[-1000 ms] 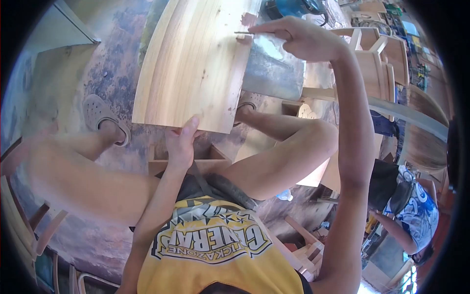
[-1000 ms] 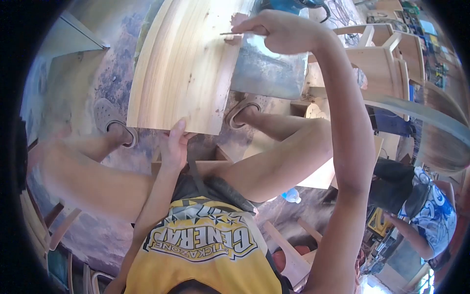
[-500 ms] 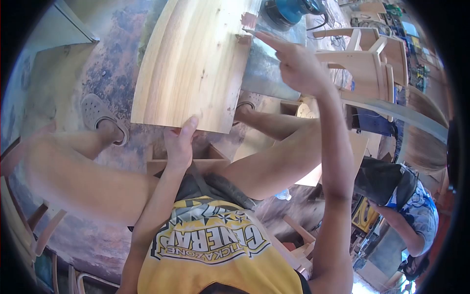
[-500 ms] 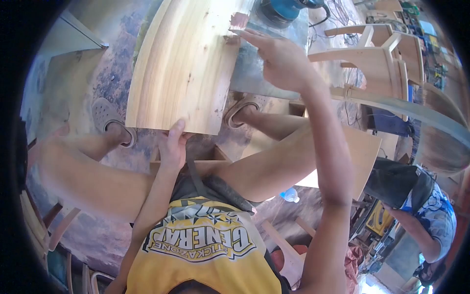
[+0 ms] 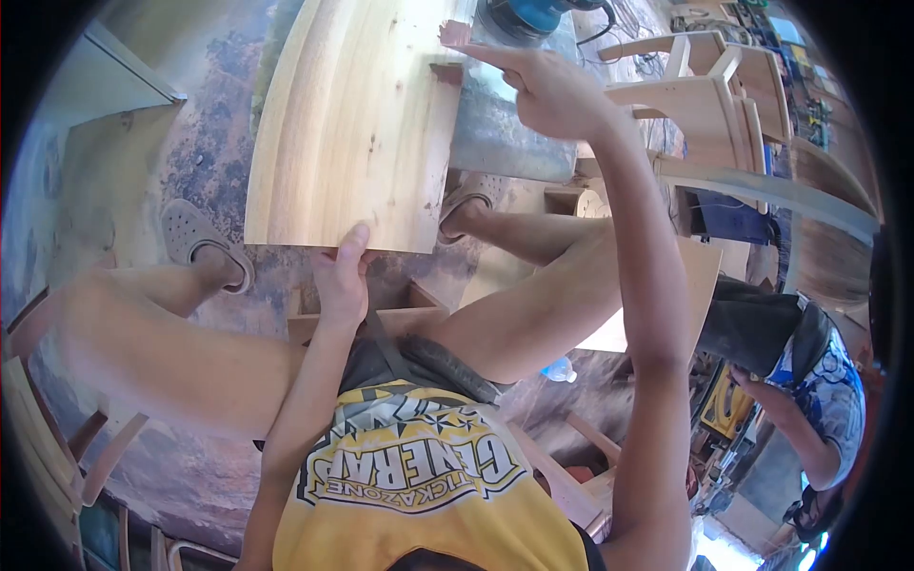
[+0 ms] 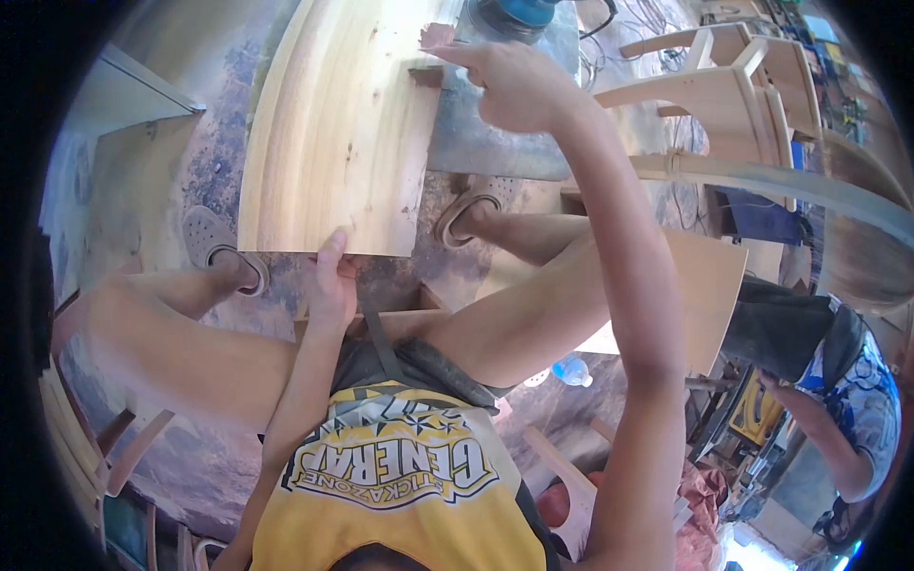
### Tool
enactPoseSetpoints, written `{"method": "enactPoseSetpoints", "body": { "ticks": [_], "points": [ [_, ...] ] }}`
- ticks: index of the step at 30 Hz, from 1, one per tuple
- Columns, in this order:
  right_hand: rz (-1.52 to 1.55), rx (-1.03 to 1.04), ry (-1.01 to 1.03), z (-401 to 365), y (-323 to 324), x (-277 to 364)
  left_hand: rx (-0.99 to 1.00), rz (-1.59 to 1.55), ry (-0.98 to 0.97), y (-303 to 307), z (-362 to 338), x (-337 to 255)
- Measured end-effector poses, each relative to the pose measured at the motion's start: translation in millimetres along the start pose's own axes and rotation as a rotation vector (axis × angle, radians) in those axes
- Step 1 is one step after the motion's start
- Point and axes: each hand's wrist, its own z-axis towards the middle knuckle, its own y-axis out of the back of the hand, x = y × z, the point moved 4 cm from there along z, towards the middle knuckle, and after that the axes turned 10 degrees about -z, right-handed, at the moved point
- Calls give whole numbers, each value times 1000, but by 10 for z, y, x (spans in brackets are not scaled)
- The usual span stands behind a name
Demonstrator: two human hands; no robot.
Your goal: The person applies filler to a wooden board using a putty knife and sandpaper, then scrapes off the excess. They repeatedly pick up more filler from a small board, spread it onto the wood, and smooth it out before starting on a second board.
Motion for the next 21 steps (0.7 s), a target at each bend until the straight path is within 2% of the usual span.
{"method": "enactPoseSetpoints", "body": {
  "ticks": [1,5,7,8,10,11,12,14,15,21],
  "points": [
    [12,83,76,89,-60,-21,7,1,15,5,10,10],
    [92,166,199,124,-203,-123,21,-5,13,-23,4,5],
    [74,388,163,13,-92,19,38,-40,-25,-75,9,-18],
    [65,378,163,21,-58,-27,46,-45,-34,-107,7,-22],
    [302,405,285,23,-22,-137,-54,-14,-27,-126,-2,-28],
    [299,270,377,52,37,-182,-41,-21,-39,-149,10,-58],
    [286,268,384,112,101,-161,-22,-11,-40,-163,0,-71],
    [69,190,219,241,158,-178,-16,-1,-44,-133,2,-47],
    [25,106,204,247,179,-115,-24,-15,-44,-96,15,-18],
    [49,295,187,123,2,95,-29,8,-1,-32,-13,1]
  ]
}}
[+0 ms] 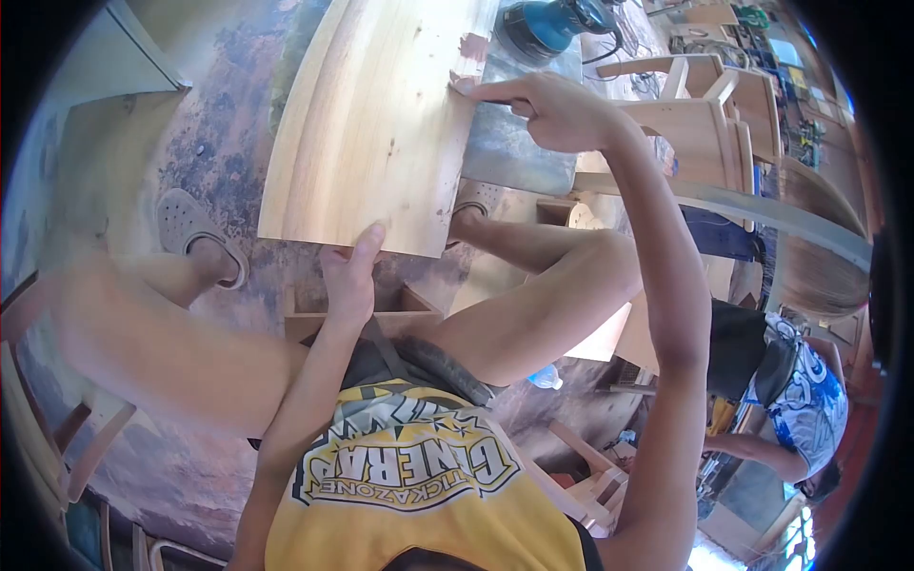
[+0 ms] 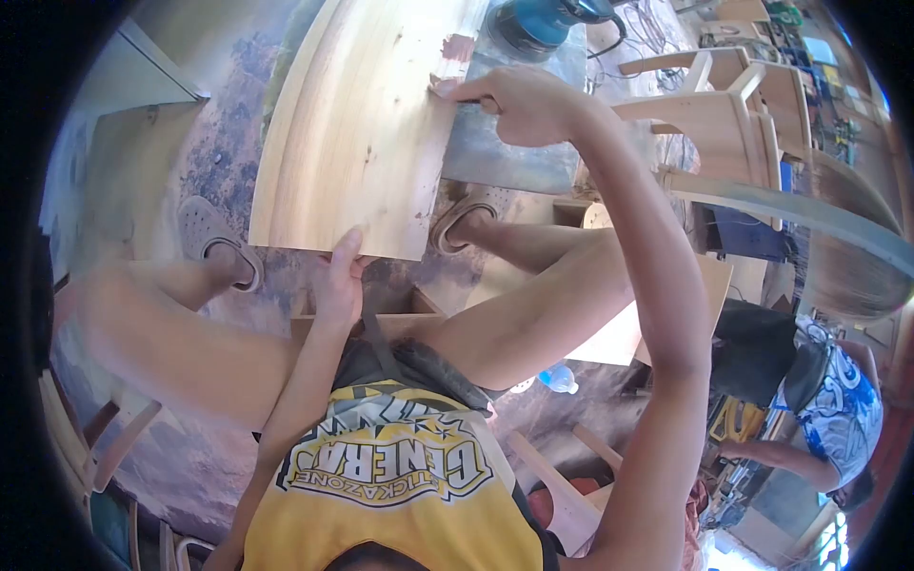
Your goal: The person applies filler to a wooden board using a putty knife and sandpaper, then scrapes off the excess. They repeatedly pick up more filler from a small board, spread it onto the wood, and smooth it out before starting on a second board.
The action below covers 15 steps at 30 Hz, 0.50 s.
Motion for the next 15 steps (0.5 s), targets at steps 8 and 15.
{"method": "enactPoseSetpoints", "body": {
  "ticks": [8,15],
  "points": [
    [131,-152,137,283,133,-352,-7,-24,-51,-61,42,-24],
    [60,52,66,147,83,-108,11,25,-45,-68,44,-16]
  ]
}}
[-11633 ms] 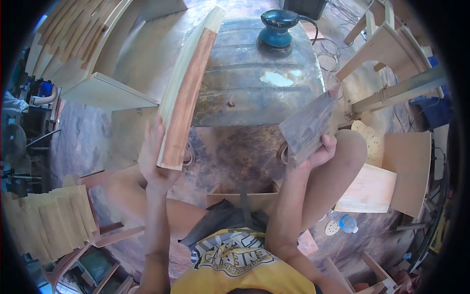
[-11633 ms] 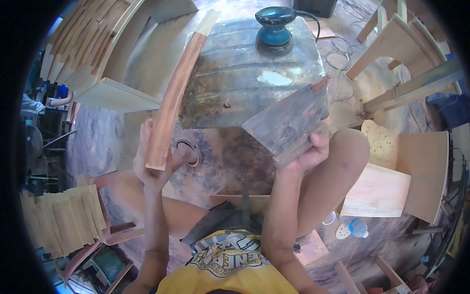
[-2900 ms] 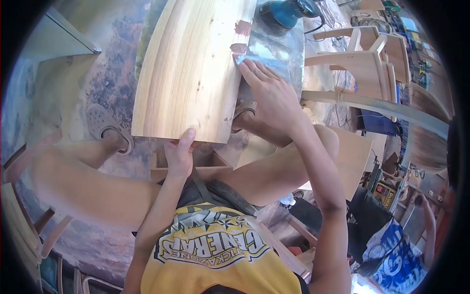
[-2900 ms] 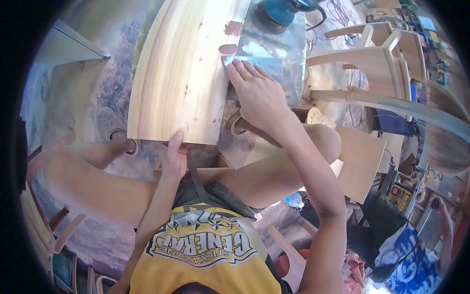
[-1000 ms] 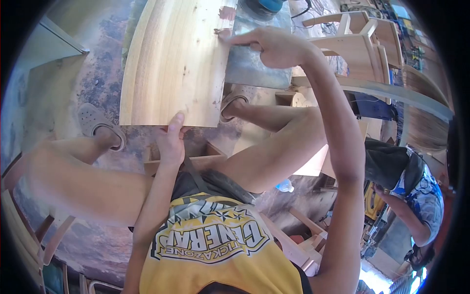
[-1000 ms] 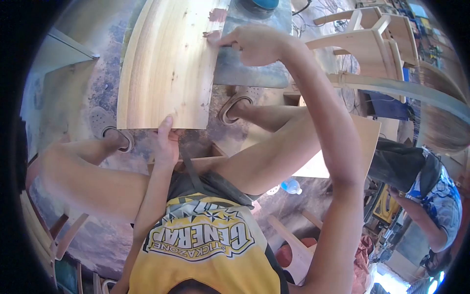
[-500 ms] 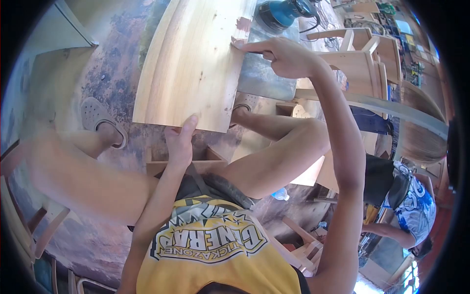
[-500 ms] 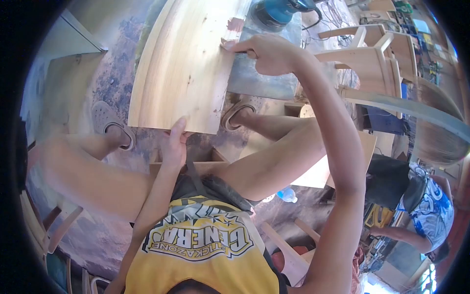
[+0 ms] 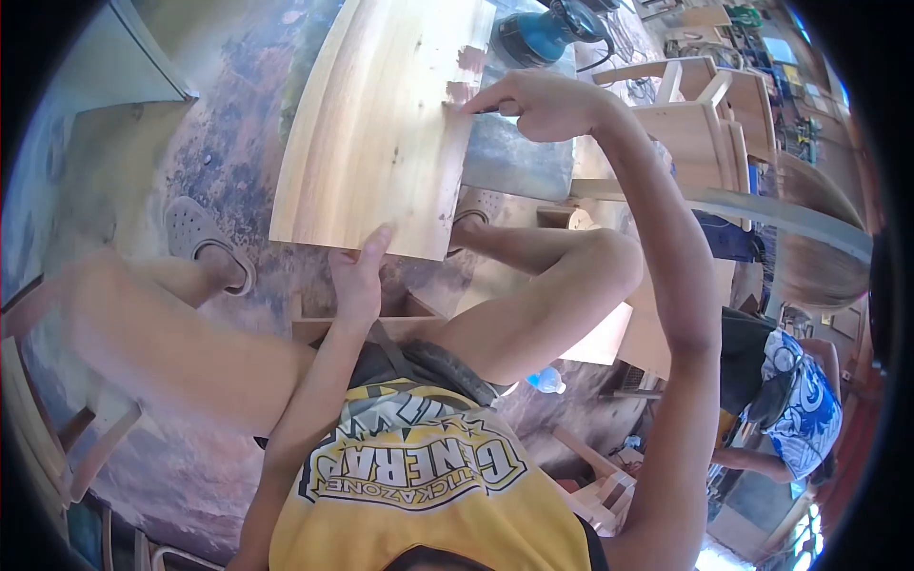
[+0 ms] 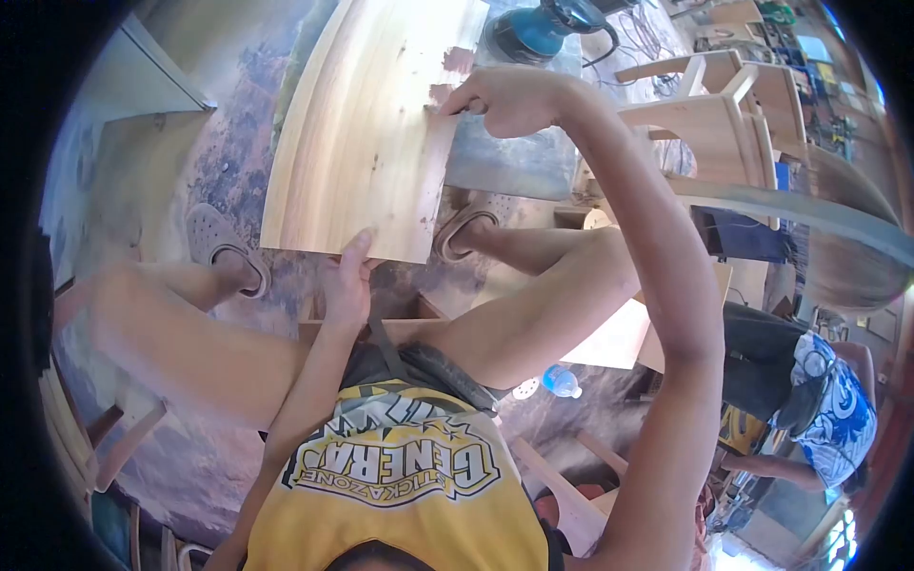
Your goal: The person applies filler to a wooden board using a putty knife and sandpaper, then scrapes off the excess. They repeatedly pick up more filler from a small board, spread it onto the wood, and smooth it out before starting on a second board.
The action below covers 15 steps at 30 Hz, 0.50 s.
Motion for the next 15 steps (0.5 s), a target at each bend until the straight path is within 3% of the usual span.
{"method": "enactPoseSetpoints", "body": {
  "ticks": [2,5,6,9,11,15],
  "points": [
    [55,-20,82,-2,28,-24,15,9,17,-15,-1,1],
    [135,-113,25,-7,216,-84,-22,-33,46,-17,-28,-2],
    [129,-327,186,71,139,-187,-2,-44,58,-17,-23,-3],
    [101,-211,65,144,53,-186,47,-97,71,-40,-17,3],
    [199,6,20,-2,-88,34,66,-153,66,-34,-28,22],
    [27,32,65,-472,-273,529,106,-187,63,-143,-6,-27]
  ]
}}
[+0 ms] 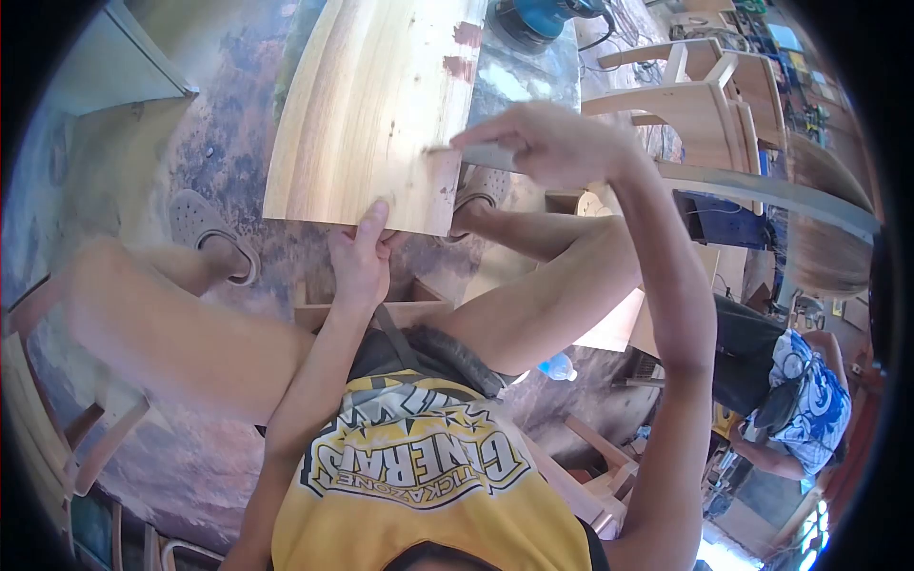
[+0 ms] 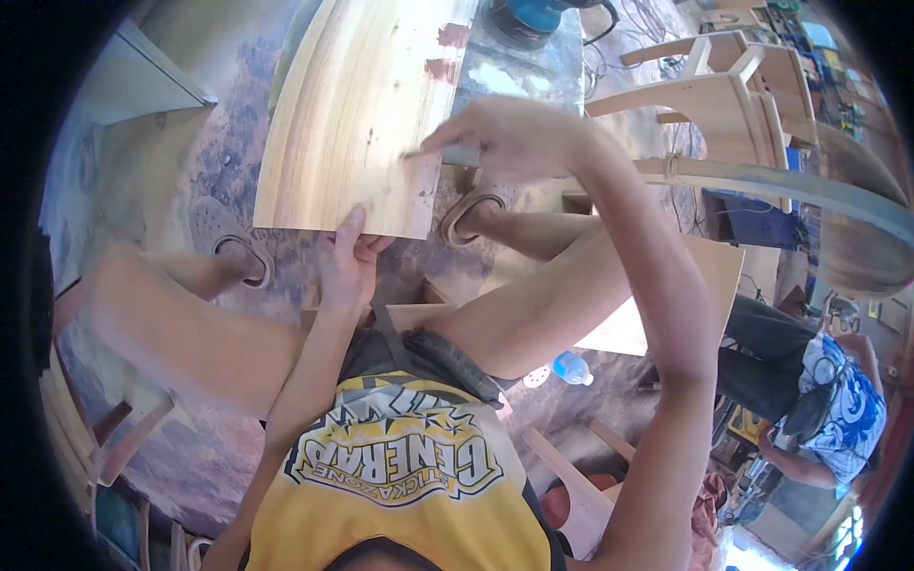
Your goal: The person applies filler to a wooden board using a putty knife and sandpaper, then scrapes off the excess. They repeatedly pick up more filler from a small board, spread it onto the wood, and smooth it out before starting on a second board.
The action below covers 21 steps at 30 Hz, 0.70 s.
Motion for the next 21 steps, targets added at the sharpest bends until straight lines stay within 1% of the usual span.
{"method": "enactPoseSetpoints", "body": {
  "ticks": [2,3,5,6,7,9,10,14,17,19,20,21],
  "points": [
    [173,-191,55,-180,-138,70,4,20,-4,-93,24,-64],
    [179,-184,57,-269,-221,204,-2,27,-8,-146,75,-101],
    [28,-466,-168,-416,-229,360,-7,37,-10,-171,84,-129],
    [-26,-678,-85,-383,-427,312,-17,38,-6,-158,86,-139],
    [-24,-677,-87,-330,-556,311,-29,38,-3,-154,86,-137],
    [-129,-770,-166,-228,-708,369,-22,34,-7,-181,95,-122],
    [-144,-717,-198,-173,-767,386,-12,28,-10,-180,93,-115],
    [-166,-645,-263,-115,-880,551,-17,5,5,-118,81,-72],
    [-180,-587,-248,-193,-861,659,-5,-4,-3,-132,116,-79],
    [-215,-499,-210,-255,-876,731,-3,1,-5,-134,113,-83],
    [-219,-501,-212,-300,-801,715,1,-1,-5,-142,112,-81],
    [-127,-431,-166,-353,-698,695,2,-7,-10,-150,111,-84]
  ]
}}
